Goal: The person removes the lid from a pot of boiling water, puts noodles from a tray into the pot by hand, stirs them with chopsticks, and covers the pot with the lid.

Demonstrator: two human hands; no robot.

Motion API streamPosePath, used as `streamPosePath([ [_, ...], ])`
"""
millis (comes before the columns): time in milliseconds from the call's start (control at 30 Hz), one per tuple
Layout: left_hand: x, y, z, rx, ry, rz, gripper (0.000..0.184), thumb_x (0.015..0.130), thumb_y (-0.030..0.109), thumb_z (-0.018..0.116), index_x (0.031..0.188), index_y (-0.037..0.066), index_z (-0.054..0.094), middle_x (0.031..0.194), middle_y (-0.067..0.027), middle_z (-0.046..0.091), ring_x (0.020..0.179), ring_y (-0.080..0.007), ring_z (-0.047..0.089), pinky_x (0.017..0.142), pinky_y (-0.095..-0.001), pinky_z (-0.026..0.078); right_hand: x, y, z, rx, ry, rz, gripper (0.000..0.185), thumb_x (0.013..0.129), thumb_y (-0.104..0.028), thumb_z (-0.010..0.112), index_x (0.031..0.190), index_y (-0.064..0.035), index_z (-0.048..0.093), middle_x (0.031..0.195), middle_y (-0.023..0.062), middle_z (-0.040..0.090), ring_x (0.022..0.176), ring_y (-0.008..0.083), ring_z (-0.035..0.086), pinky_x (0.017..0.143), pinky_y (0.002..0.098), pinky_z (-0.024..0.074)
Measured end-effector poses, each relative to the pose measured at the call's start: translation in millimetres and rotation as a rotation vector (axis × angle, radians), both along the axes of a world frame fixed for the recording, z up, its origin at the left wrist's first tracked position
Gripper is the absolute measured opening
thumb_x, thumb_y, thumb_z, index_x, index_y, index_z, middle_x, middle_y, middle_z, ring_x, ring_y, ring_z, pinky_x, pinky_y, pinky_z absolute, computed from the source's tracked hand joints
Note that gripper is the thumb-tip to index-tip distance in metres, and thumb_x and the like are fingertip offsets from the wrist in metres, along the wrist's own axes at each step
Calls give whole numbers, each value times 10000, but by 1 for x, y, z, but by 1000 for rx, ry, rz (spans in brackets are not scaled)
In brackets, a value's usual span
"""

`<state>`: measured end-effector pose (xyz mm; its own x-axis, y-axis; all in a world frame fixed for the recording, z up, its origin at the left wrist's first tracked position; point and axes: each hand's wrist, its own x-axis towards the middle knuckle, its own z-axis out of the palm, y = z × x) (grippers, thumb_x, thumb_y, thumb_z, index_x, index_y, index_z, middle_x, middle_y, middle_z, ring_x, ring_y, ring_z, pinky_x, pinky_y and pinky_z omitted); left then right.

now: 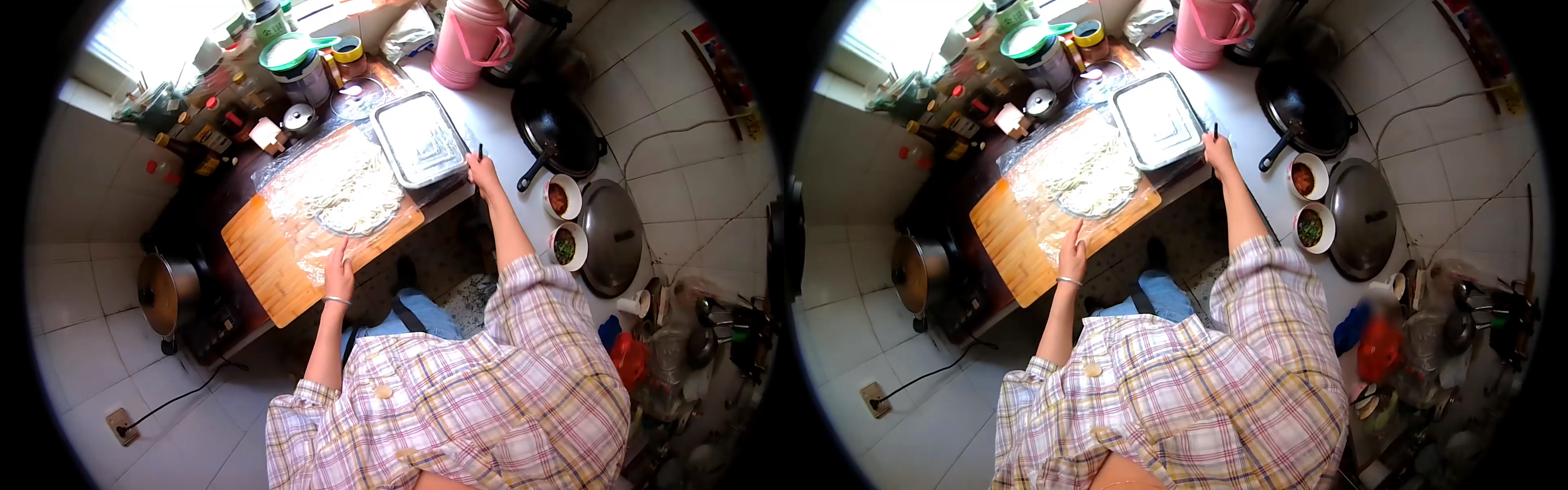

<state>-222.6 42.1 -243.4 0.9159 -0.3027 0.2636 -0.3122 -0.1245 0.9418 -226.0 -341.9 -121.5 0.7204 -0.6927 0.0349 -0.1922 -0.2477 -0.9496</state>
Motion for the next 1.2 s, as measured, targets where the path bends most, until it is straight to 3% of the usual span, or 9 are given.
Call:
streamPosePath([
  [133,19,-3,-16,-27,160,20,232,845,100,582,1062,30,626,953,-111,665,901,-213,644,767,-290,490,57,-52,-24,-16,66,-37,206,888,-247,541,776,-75,520,518,-15,427,381,96,393,363,260,288],
  [233,34,-18,-3,123,422,57,221,872,191,587,778,16,685,642,-50,660,618,-126,635,615,-241,482,86,-98,-39,-67,145,-203,237,866,-269,554,866,-32,553,616,45,523,399,140,467,393,285,370],
  [333,39,-10,23,177,453,180,357,913,275,523,733,10,680,643,-58,660,627,-147,631,652,-259,485,85,-102,-33,-466,268,-347,280,852,-280,536,926,-17,592,754,113,628,504,196,589,512,332,472],
  [500,57,-44,-7,-98,390,48,425,948,302,425,1269,27,468,1244,-111,512,1034,-177,537,807,-288,455,67,41,49,-697,197,62,250,830,-328,589,749,-96,632,636,139,585,572,291,572,535,397,439],
  [600,65,-61,25,-385,831,-90,455,944,349,419,1291,56,449,1225,-102,513,1013,-216,552,823,-325,471,63,112,21,-867,-136,451,125,804,-146,556,791,-167,678,768,63,634,663,252,612,581,349,479],
  [767,63,-39,54,-984,1289,-320,405,930,412,427,1137,80,531,1095,-74,581,1010,-217,563,802,-390,498,56,203,-13,-1178,-431,1078,115,708,-176,577,789,-106,534,775,34,574,736,202,588,654,319,455],
  [867,79,-8,33,-1097,1205,-354,361,929,364,453,1139,82,532,1078,-68,592,1008,-206,565,824,-375,489,69,222,-17,-1149,-548,1114,122,719,-157,567,815,-95,526,878,46,569,857,203,567,752,311,445],
  [1033,137,26,-16,-869,936,-462,359,917,255,513,1225,71,489,1122,-81,576,1043,-211,547,908,-380,447,74,246,-53,-1141,-611,1017,149,723,-120,562,854,-54,533,1017,96,546,1026,245,527,920,334,411],
  [1200,182,-27,-29,-547,1035,-568,353,936,289,465,1223,88,506,1063,-109,600,1020,-233,560,900,-394,460,63,264,-64,-1190,-442,970,272,542,-161,682,767,-75,555,901,83,532,899,236,551,764,342,461],
])
